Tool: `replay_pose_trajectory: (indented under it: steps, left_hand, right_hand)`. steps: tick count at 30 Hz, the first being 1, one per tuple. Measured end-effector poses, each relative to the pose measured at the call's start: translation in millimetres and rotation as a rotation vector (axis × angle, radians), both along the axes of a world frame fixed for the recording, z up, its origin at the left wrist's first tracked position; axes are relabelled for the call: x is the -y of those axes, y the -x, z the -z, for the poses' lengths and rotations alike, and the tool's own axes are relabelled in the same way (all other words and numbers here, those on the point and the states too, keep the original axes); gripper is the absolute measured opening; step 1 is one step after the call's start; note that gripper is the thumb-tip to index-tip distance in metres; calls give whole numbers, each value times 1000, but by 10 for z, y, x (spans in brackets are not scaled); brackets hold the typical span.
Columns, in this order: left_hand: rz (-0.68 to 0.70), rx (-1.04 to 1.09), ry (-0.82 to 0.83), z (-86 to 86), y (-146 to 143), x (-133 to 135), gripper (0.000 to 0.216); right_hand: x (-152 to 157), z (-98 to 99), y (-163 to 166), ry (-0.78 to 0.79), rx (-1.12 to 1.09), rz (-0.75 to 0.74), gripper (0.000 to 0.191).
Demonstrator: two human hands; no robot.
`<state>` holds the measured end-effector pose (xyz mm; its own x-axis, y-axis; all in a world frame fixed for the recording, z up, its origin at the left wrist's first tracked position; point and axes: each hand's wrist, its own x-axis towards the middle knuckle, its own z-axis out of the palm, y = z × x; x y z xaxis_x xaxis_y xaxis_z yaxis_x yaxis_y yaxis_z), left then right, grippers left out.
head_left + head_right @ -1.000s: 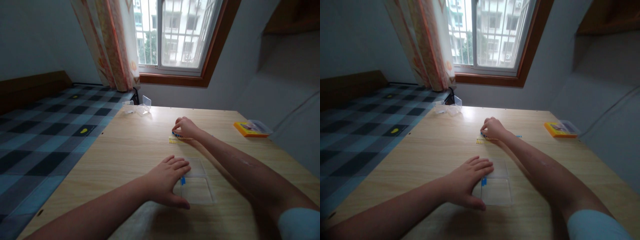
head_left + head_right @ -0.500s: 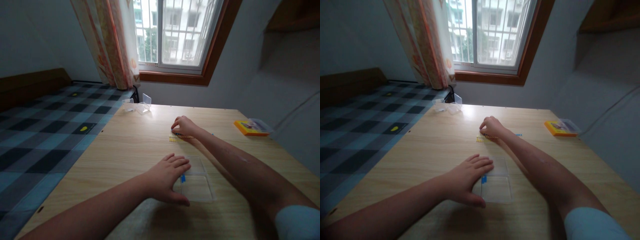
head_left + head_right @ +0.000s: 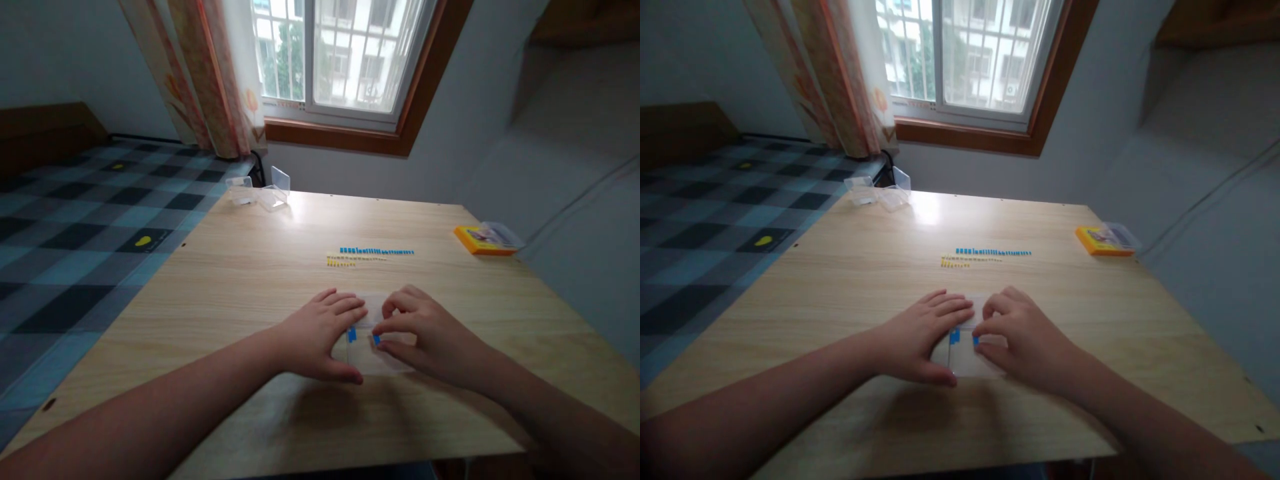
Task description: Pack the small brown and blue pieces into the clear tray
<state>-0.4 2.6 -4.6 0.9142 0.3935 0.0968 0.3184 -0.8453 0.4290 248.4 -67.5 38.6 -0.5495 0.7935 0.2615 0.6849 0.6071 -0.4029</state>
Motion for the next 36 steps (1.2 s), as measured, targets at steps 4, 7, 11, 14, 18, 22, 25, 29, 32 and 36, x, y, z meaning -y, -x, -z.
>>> replay_pose_trajectory:
  steps: [4, 7, 11, 14, 18, 22, 25, 29, 32, 36]
  left_hand:
    - [-9, -8, -4, -8, 2, 1, 100]
    - [-13, -12, -6, -18, 7, -1, 98]
    - [-12, -27, -1, -29, 14, -4, 98]
    - [-6, -27, 8, -36, 17, -4, 96]
    - [-1, -23, 18, -46, 12, 2, 95]
    - [-7, -22, 14, -46, 10, 7, 95]
    - [-7, -21, 13, -36, 12, 4, 94]
    - [-7, -19, 15, -35, 10, 1, 95]
    - [-8, -21, 16, -42, 4, 2, 96]
    - [-3, -25, 9, -37, -2, -1, 96]
  right_hand:
    - [9, 201, 65, 15, 43, 15, 10]
    - [-29, 268, 79, -26, 14, 8, 10]
    - [17, 296, 43, -77, -26, -10, 13]
    - [57, 295, 26, -82, 11, -16, 16]
    - [60, 294, 49, -80, 62, -15, 17]
    - [39, 303, 95, -71, 88, -3, 18]
    - [33, 298, 114, -83, 84, 17, 19]
    - [32, 278, 113, -80, 69, 30, 19]
    - [24, 279, 123, -65, 90, 31, 20]
    - [12, 301, 154, -49, 108, 30, 22]
